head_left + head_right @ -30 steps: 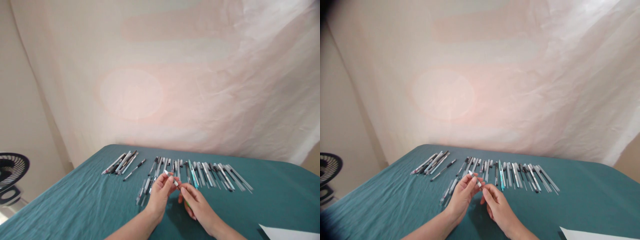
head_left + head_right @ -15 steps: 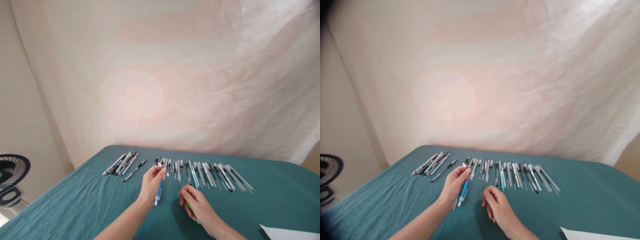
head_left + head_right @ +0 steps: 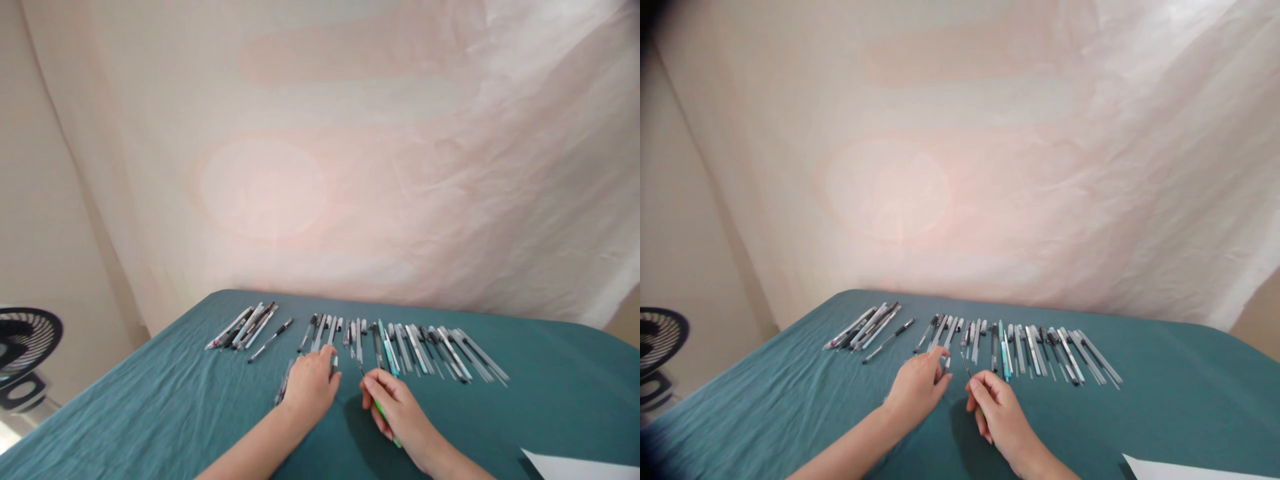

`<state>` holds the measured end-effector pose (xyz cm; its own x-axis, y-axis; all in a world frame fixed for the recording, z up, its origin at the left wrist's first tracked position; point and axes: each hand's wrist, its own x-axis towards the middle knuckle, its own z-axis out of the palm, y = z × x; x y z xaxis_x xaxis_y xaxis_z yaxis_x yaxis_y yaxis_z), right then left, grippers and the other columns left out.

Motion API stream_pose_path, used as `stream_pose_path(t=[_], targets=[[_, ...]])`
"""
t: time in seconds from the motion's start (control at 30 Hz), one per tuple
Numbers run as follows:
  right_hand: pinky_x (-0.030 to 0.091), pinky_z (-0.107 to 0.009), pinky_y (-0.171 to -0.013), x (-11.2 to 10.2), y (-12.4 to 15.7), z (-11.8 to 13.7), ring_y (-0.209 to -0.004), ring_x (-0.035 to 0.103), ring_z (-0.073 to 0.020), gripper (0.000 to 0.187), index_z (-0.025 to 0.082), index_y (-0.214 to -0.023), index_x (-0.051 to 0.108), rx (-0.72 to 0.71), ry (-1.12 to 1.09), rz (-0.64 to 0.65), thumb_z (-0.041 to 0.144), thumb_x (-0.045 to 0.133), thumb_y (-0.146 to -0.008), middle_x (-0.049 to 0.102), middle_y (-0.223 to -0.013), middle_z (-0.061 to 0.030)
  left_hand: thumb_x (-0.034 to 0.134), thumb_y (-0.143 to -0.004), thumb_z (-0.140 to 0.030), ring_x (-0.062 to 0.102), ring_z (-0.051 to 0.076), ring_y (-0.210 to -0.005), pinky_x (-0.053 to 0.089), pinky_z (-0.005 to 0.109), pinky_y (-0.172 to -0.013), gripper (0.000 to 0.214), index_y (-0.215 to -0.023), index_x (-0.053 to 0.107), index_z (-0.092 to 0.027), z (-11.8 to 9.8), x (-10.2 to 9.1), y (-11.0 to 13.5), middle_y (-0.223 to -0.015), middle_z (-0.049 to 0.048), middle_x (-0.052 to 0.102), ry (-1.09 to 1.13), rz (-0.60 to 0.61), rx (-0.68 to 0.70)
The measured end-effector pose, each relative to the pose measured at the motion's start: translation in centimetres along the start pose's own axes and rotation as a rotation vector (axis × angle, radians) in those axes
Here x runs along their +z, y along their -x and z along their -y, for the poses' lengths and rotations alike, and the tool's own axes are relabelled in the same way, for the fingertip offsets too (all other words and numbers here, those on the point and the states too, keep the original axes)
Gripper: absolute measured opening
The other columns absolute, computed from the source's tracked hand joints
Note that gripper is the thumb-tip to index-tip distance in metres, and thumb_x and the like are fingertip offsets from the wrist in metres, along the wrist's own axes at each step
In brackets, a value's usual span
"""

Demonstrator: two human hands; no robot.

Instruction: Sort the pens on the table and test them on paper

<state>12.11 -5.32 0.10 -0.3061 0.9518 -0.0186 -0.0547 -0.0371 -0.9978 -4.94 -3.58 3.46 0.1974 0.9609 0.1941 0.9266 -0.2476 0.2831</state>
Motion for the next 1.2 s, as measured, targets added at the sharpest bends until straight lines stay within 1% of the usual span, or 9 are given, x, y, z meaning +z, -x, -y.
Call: stream_pose_path(t=[0.17, 0.4, 0.67, 0.73, 0.83, 0.93, 1.0, 1.1, 1.2], targets=[[0.023, -0.014, -0.029, 0.1, 0.2, 0.1, -0.033, 0.035, -0.0018, 0.031, 0.018, -0.077, 0.049, 0.000, -0.008, 0.006, 0.048, 0.041, -0.081, 0.052, -0.063, 0.0044, 0.048, -0.075, -0.025, 0.056, 0.020, -0.082, 0.037, 0.028, -0.071, 0.029, -0.104, 0.049, -0.021, -0.1, 0.0, 0.0, -0.087, 0.0062, 0.061, -0.067, 0.026, -0.004], [0.022, -0.014, -0.029, 0.1, 0.1, 0.2, -0.033, 0.034, -0.0020, 0.032, 0.018, -0.077, 0.049, 0.008, -0.011, 0.005, 0.049, 0.042, -0.080, 0.052, -0.063, 0.0042, 0.049, -0.074, -0.022, 0.051, 0.023, -0.092, 0.034, 0.032, -0.078, 0.027, -0.101, 0.051, -0.021, 0.3, 0.6, -0.2, -0.094, 0.0076, 0.058, -0.084, -0.049, 0.033], [0.022, -0.014, -0.029, 0.1, 0.0, 0.2, -0.032, 0.034, -0.0018, 0.032, 0.018, -0.076, 0.049, 0.012, -0.012, -0.001, 0.049, 0.043, -0.080, 0.052, -0.061, 0.0049, 0.049, -0.074, -0.021, 0.050, 0.022, -0.090, 0.034, 0.032, -0.080, 0.027, -0.101, 0.053, -0.020, 0.6, 0.8, -0.3, -0.094, 0.0073, 0.058, -0.008, -0.102, 0.046], [0.023, -0.014, -0.029, 0.1, 0.1, 0.2, -0.033, 0.035, -0.0019, 0.033, 0.018, -0.075, 0.050, 0.017, -0.009, -0.007, 0.051, 0.043, -0.079, 0.053, -0.061, 0.0048, 0.050, -0.074, -0.023, 0.051, 0.021, -0.088, 0.035, 0.032, -0.079, 0.024, -0.097, 0.056, -0.020, 0.3, 0.5, -0.3, -0.091, 0.0064, 0.059, 0.094, -0.122, 0.061], [0.022, -0.014, -0.029, 0.1, 0.1, 0.3, -0.032, 0.035, -0.0022, 0.035, 0.018, -0.074, 0.050, 0.010, -0.009, -0.019, 0.052, 0.043, -0.078, 0.051, -0.058, 0.0054, 0.051, -0.074, -0.026, 0.053, 0.019, -0.083, 0.038, 0.030, -0.078, 0.020, -0.091, 0.059, -0.019, -0.4, 0.3, -0.3, -0.087, 0.0053, 0.060, 0.394, -0.122, 0.053], [0.022, -0.015, -0.029, 0.1, 0.1, 0.3, -0.031, 0.035, -0.0024, 0.034, 0.018, -0.073, 0.049, 0.000, -0.002, -0.018, 0.051, 0.042, -0.080, 0.051, -0.056, 0.0058, 0.054, -0.071, -0.032, 0.056, 0.017, -0.078, 0.041, 0.027, -0.073, 0.022, -0.086, 0.062, -0.018, -1.0, 0.3, -0.5, -0.084, 0.0053, 0.063, 0.739, -0.034, -0.027], [0.022, -0.014, -0.029, 0.1, 0.1, 0.3, -0.031, 0.034, -0.0022, 0.033, 0.018, -0.073, 0.049, -0.010, 0.000, -0.007, 0.050, 0.043, -0.081, 0.051, -0.056, 0.0057, 0.056, -0.071, -0.037, 0.056, 0.017, -0.076, 0.041, 0.026, -0.071, 0.025, -0.085, 0.063, -0.017, -1.3, 0.5, -0.5, -0.082, 0.0053, 0.064, 0.896, 0.006, -0.072], [0.021, -0.014, -0.028, 0.1, 0.1, 0.3, -0.030, 0.032, -0.0021, 0.033, 0.018, -0.072, 0.049, -0.003, 0.012, 0.006, 0.049, 0.043, -0.081, 0.049, -0.054, 0.0063, 0.056, -0.071, -0.040, 0.056, 0.016, -0.073, 0.041, 0.024, -0.070, 0.027, -0.082, 0.064, -0.017, -1.3, 0.8, -0.4, -0.078, 0.0039, 0.064, 1.013, 0.001, -0.102], [0.021, -0.014, -0.029, 0.1, 0.1, 0.2, -0.030, 0.033, -0.0024, 0.033, 0.018, -0.070, 0.048, -0.002, 0.028, 0.017, 0.050, 0.043, -0.080, 0.048, -0.052, 0.0067, 0.056, -0.071, -0.041, 0.053, 0.014, -0.068, 0.040, 0.022, -0.066, 0.026, -0.075, 0.064, -0.016, -1.2, 0.7, -0.5, -0.071, 0.0022, 0.062, 1.057, 0.007, -0.110]])
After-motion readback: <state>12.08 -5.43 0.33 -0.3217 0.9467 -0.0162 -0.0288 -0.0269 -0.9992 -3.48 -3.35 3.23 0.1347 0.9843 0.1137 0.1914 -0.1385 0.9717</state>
